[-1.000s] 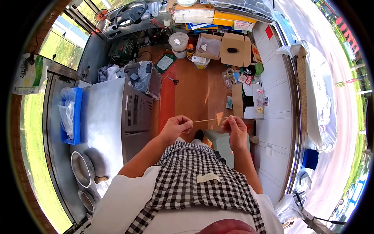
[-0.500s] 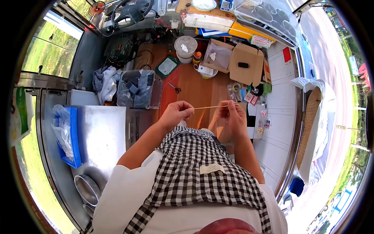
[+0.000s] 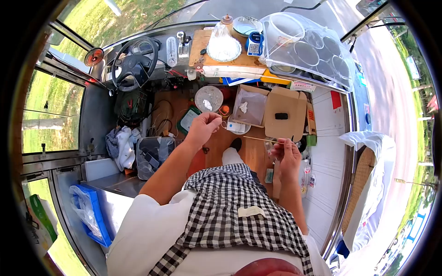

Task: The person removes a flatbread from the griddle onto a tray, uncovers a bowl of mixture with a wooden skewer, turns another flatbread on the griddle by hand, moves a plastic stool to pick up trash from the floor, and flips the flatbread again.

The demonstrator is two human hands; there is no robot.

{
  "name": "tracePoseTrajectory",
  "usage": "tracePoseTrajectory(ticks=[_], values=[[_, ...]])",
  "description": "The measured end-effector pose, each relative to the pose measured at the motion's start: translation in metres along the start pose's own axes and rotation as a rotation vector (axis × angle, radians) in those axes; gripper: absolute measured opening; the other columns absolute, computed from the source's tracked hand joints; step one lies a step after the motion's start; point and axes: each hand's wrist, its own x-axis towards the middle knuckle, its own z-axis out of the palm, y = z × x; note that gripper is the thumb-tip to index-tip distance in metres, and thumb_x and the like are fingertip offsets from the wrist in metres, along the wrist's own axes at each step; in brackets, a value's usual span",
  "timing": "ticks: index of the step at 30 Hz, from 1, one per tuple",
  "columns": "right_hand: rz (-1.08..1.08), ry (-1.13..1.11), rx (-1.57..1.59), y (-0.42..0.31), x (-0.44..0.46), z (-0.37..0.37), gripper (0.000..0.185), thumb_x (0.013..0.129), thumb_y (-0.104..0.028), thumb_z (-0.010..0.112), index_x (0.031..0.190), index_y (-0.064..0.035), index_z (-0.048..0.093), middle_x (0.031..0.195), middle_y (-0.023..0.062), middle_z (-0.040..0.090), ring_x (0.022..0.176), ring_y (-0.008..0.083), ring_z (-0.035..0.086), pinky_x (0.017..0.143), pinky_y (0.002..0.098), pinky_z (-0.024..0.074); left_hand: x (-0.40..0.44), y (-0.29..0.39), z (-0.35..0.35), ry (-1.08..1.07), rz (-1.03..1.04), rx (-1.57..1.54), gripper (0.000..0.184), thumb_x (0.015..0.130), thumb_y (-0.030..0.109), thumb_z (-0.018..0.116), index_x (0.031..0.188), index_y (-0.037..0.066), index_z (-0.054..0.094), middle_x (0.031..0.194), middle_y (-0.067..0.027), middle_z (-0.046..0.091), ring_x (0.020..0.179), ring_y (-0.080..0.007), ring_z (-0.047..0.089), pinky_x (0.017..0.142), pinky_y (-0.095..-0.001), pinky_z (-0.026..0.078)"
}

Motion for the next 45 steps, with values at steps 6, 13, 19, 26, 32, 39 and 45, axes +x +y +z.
tracePoseTrajectory(ticks=[6,13,19,26,32,39,45], values=[[0.019,-0.034,-0.050,-0.040,0.115,0.019,0.034,0.101,-0.031,0.050,0.102,0.0001,0.064,0.083,0.0065,0.065,0.069,0.0123,0.062,0.066,0.0243,0.0520,0.131,0.062,0.002,0.163,0.242,0.211,0.017,0.091,0.011,0.064,0.105,0.001,0.064,0.084,0.0006,0.063,0.073,-0.0057,0.057,0.069,-0.0214,0.049],[-0.031,-0.011,-0.016,-0.079,0.191,0.051,0.034,0.101,-0.029,0.050,0.101,0.0014,0.064,0.084,0.0069,0.065,0.069,0.0128,0.062,0.066,0.0251,0.0526,0.271,0.106,0.001,0.390,0.435,0.440,0.040,0.084,0.017,0.071,0.117,-0.003,0.059,0.109,-0.0095,0.064,0.080,-0.0114,0.060,0.075,-0.0266,0.051],[-0.018,0.190,-0.014,-0.075,0.200,0.075,0.033,0.102,-0.029,0.049,0.101,0.0004,0.064,0.083,0.0062,0.065,0.069,0.0131,0.062,0.067,0.0255,0.0517,0.365,0.100,-0.004,0.422,0.507,0.487,0.051,0.080,0.023,0.075,0.119,-0.003,0.058,0.112,-0.0160,0.065,0.075,-0.0180,0.063,0.073,-0.0302,0.052],[0.053,0.357,0.039,-0.044,0.202,0.106,0.034,0.101,-0.031,0.049,0.101,-0.0002,0.064,0.082,0.0060,0.064,0.068,0.0131,0.061,0.067,0.0255,0.0509,0.364,0.101,0.002,0.100,0.619,0.642,0.017,0.087,0.014,0.067,0.097,0.001,0.068,0.086,-0.0109,0.065,0.074,-0.0192,0.062,0.069,-0.0300,0.050],[-0.026,0.391,0.095,-0.059,0.223,0.149,0.032,0.101,-0.030,0.050,0.103,-0.0013,0.064,0.082,0.0052,0.064,0.069,0.0126,0.061,0.067,0.0248,0.0503,0.317,0.109,0.007,-0.370,0.646,0.903,0.019,0.087,0.018,0.064,0.101,0.007,0.066,0.097,-0.0103,0.064,0.089,-0.0294,0.063,0.077,-0.0378,0.051],[-0.146,0.287,0.102,-0.075,0.256,0.189,0.032,0.101,-0.029,0.050,0.105,-0.0002,0.063,0.086,0.0060,0.064,0.070,0.0129,0.060,0.069,0.0247,0.0503,0.330,0.160,-0.040,0.005,0.700,0.874,0.018,0.086,0.019,0.067,0.099,0.006,0.065,0.096,-0.0098,0.064,0.076,-0.0242,0.064,0.065,-0.0343,0.051],[-0.280,0.216,0.103,-0.084,0.281,0.225,0.033,0.102,-0.029,0.049,0.105,0.0011,0.063,0.085,0.0064,0.064,0.070,0.0128,0.060,0.068,0.0252,0.0498,0.370,0.166,-0.067,0.217,0.934,1.040,0.045,0.077,0.036,0.075,0.103,0.002,0.063,0.101,-0.0148,0.064,0.084,-0.0348,0.064,0.080,-0.0434,0.051]])
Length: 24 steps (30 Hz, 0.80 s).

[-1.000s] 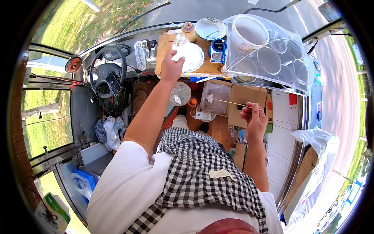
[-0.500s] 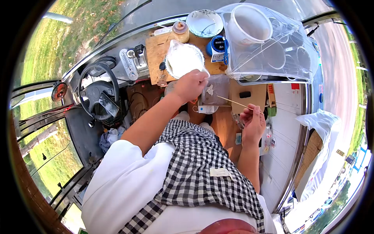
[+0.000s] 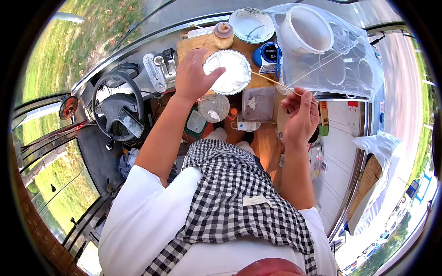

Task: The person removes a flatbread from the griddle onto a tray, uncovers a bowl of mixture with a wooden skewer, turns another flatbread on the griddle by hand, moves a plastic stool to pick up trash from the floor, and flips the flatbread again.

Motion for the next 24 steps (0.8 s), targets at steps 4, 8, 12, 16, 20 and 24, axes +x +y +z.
tracePoseTrajectory(ticks=[4,8,12,16,20,24], values=[[-0.052,-0.045,-0.063,-0.004,0.008,0.024,0.032,0.102,-0.028,0.049,0.105,0.0008,0.063,0.084,0.0055,0.064,0.071,0.0113,0.060,0.067,0.0240,0.0490,-0.003,-0.023,0.024,-0.338,-0.253,-0.186,0.030,0.080,0.030,0.073,0.090,0.002,0.069,0.083,-0.0108,0.068,0.080,-0.0262,0.065,0.075,-0.0386,0.051],[-0.026,-0.162,-0.171,0.011,0.017,0.038,0.027,0.101,-0.025,0.052,0.105,-0.0013,0.065,0.084,0.0025,0.064,0.071,0.0081,0.059,0.066,0.0219,0.0487,0.000,-0.022,0.028,-0.368,-0.509,-0.674,0.021,0.087,0.019,0.067,0.096,0.000,0.069,0.082,-0.0046,0.067,0.076,-0.0130,0.060,0.071,-0.0281,0.048],[0.001,-0.259,-0.283,0.037,0.034,0.052,0.030,0.100,-0.027,0.053,0.105,-0.0003,0.065,0.084,0.0027,0.065,0.069,0.0081,0.059,0.067,0.0221,0.0488,0.014,-0.022,0.019,-0.381,-0.533,-0.762,0.019,0.091,0.014,0.062,0.103,0.001,0.069,0.084,0.0001,0.064,0.079,-0.0078,0.056,0.074,-0.0231,0.046],[0.005,-0.396,-0.506,0.059,0.044,0.064,0.031,0.100,-0.028,0.053,0.107,0.0003,0.066,0.085,0.0034,0.066,0.071,0.0085,0.059,0.066,0.0228,0.0481,0.019,-0.020,0.012,-0.367,-0.570,-0.841,0.020,0.090,0.014,0.065,0.102,-0.002,0.069,0.083,-0.0004,0.065,0.074,-0.0066,0.054,0.069,-0.0230,0.045],[-0.151,-0.445,-0.718,0.090,0.057,0.065,0.035,0.098,-0.031,0.054,0.109,0.0008,0.065,0.085,0.0069,0.067,0.072,0.0121,0.061,0.067,0.0266,0.0490,0.020,-0.024,0.008,-0.403,-0.582,-0.891,0.021,0.092,0.012,0.061,0.108,0.001,0.070,0.087,0.0002,0.065,0.081,-0.0078,0.057,0.078,-0.0222,0.046],[-0.323,-0.408,-0.936,0.102,0.065,0.055,0.032,0.097,-0.028,0.055,0.106,0.0004,0.066,0.085,0.0100,0.067,0.069,0.0146,0.062,0.066,0.0288,0.0492,0.016,-0.024,0.001,-0.391,-0.592,-0.938,0.021,0.092,0.010,0.061,0.108,0.000,0.069,0.088,0.0000,0.066,0.082,-0.0073,0.057,0.078,-0.0218,0.045]])
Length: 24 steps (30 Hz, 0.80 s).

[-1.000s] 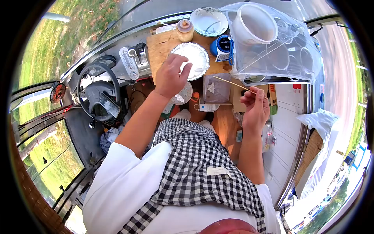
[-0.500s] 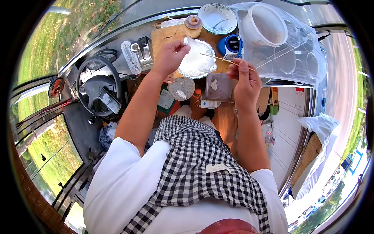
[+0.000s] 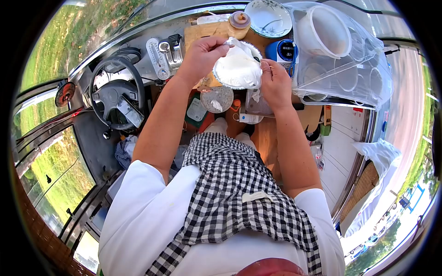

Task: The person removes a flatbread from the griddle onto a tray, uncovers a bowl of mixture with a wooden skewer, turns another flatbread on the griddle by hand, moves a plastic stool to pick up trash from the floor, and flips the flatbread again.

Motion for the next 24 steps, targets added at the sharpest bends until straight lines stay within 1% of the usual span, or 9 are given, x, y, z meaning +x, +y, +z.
tracePoseTrajectory(ticks=[2,5,6,10,13,16,19,23,24], values=[[-0.025,-0.029,-0.077,0.004,-0.005,0.002,0.030,0.097,-0.027,0.056,0.105,0.0004,0.066,0.085,0.0110,0.067,0.068,0.0161,0.062,0.066,0.0298,0.0494,-0.002,0.001,-0.001,0.007,-0.007,-0.005,0.021,0.092,0.010,0.061,0.108,-0.001,0.069,0.089,-0.0002,0.066,0.082,-0.0070,0.057,0.079,-0.0217,0.045],[0.102,-0.266,0.048,-0.003,-0.014,0.005,0.030,0.097,-0.026,0.056,0.105,0.0002,0.067,0.087,0.0106,0.068,0.071,0.0164,0.062,0.068,0.0302,0.0495,-0.004,-0.002,0.000,0.008,0.004,-0.003,0.020,0.092,0.009,0.060,0.107,-0.001,0.069,0.089,-0.0001,0.066,0.082,-0.0069,0.057,0.079,-0.0218,0.045],[0.130,-0.248,0.151,-0.008,-0.014,0.005,0.030,0.096,-0.026,0.056,0.107,-0.0003,0.067,0.087,0.0110,0.068,0.073,0.0161,0.062,0.070,0.0298,0.0498,-0.003,-0.003,-0.001,0.004,0.013,0.006,0.020,0.092,0.009,0.060,0.107,-0.001,0.069,0.089,0.0001,0.066,0.082,-0.0070,0.057,0.079,-0.0220,0.045],[0.065,0.001,0.122,0.004,-0.006,0.017,0.031,0.097,-0.027,0.057,0.108,-0.0008,0.067,0.086,0.0082,0.068,0.069,0.0122,0.060,0.065,0.0276,0.0491,-0.004,-0.007,-0.001,0.014,0.031,0.015,0.020,0.092,0.009,0.060,0.107,0.000,0.069,0.088,0.0008,0.065,0.082,-0.0070,0.057,0.078,-0.0221,0.045],[0.263,-0.183,0.195,0.010,-0.010,0.019,0.030,0.097,-0.027,0.057,0.108,-0.0012,0.068,0.090,0.0059,0.068,0.070,0.0089,0.058,0.063,0.0250,0.0477,-0.007,-0.008,-0.002,0.022,0.024,-0.008,0.019,0.091,0.008,0.061,0.106,0.000,0.069,0.088,0.0011,0.065,0.082,-0.0068,0.057,0.078,-0.0220,0.045],[0.430,-0.209,0.509,0.002,-0.018,0.018,0.029,0.098,-0.027,0.056,0.106,-0.0022,0.069,0.090,0.0041,0.068,0.067,0.0064,0.056,0.061,0.0219,0.0461,-0.009,-0.009,-0.004,0.034,0.018,-0.007,0.018,0.091,0.008,0.062,0.105,0.000,0.069,0.087,0.0007,0.065,0.082,-0.0066,0.057,0.078,-0.0221,0.045],[0.441,0.030,0.545,0.012,-0.014,0.025,0.029,0.098,-0.027,0.056,0.107,-0.0029,0.069,0.088,0.0026,0.068,0.064,0.0047,0.054,0.059,0.0198,0.0448,-0.011,-0.012,-0.006,0.038,0.027,0.020,0.017,0.091,0.009,0.062,0.105,0.000,0.069,0.086,0.0004,0.065,0.082,-0.0069,0.057,0.078,-0.0223,0.046],[0.528,-0.287,0.446,0.015,-0.014,0.024,0.031,0.097,-0.025,0.055,0.112,0.0001,0.065,0.091,0.0064,0.069,0.069,0.0088,0.060,0.062,0.0233,0.0475,-0.009,-0.014,-0.008,0.043,0.026,0.022,0.018,0.092,0.010,0.062,0.104,-0.001,0.069,0.086,0.0003,0.065,0.082,-0.0070,0.057,0.077,-0.0222,0.046],[0.515,-0.209,0.535,0.012,-0.015,0.025,0.031,0.097,-0.025,0.055,0.112,0.0000,0.065,0.091,0.0062,0.068,0.069,0.0088,0.060,0.062,0.0233,0.0477,-0.009,-0.014,-0.008,0.049,0.020,0.017,0.018,0.092,0.010,0.062,0.105,-0.001,0.069,0.086,0.0004,0.065,0.082,-0.0070,0.057,0.077,-0.0222,0.046]])
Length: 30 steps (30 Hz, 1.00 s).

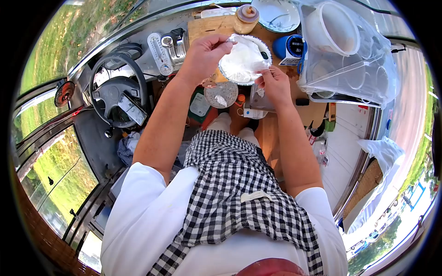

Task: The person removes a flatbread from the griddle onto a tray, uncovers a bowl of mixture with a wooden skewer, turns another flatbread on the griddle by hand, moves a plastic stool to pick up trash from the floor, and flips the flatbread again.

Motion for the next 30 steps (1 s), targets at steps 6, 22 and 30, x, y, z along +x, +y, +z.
tracePoseTrajectory(ticks=[6,22,30], values=[[-0.040,0.116,0.144,0.007,0.002,0.009,0.031,0.098,-0.024,0.055,0.114,-0.0002,0.066,0.087,0.0048,0.067,0.068,0.0082,0.059,0.060,0.0223,0.0476,0.000,0.000,-0.001,-0.018,-0.004,0.015,0.019,0.093,0.010,0.061,0.106,-0.001,0.069,0.087,0.0003,0.065,0.082,-0.0070,0.057,0.079,-0.0221,0.046],[0.027,0.094,0.212,0.014,0.000,0.003,0.030,0.098,-0.024,0.055,0.114,-0.0003,0.064,0.097,0.0058,0.068,0.073,0.0093,0.062,0.064,0.0219,0.0488,-0.001,0.000,0.006,-0.034,0.013,0.038,0.023,0.093,0.011,0.061,0.110,-0.001,0.068,0.090,-0.0009,0.066,0.085,-0.0080,0.059,0.081,-0.0225,0.047],[-0.067,0.156,0.138,0.020,-0.009,-0.001,0.030,0.098,-0.023,0.055,0.113,0.0009,0.065,0.097,0.0055,0.068,0.072,0.0077,0.059,0.065,0.0214,0.0486,0.001,-0.002,0.010,-0.031,0.005,0.036,0.024,0.093,0.012,0.061,0.112,-0.002,0.067,0.092,-0.0018,0.067,0.086,-0.0091,0.061,0.082,-0.0232,0.048]])
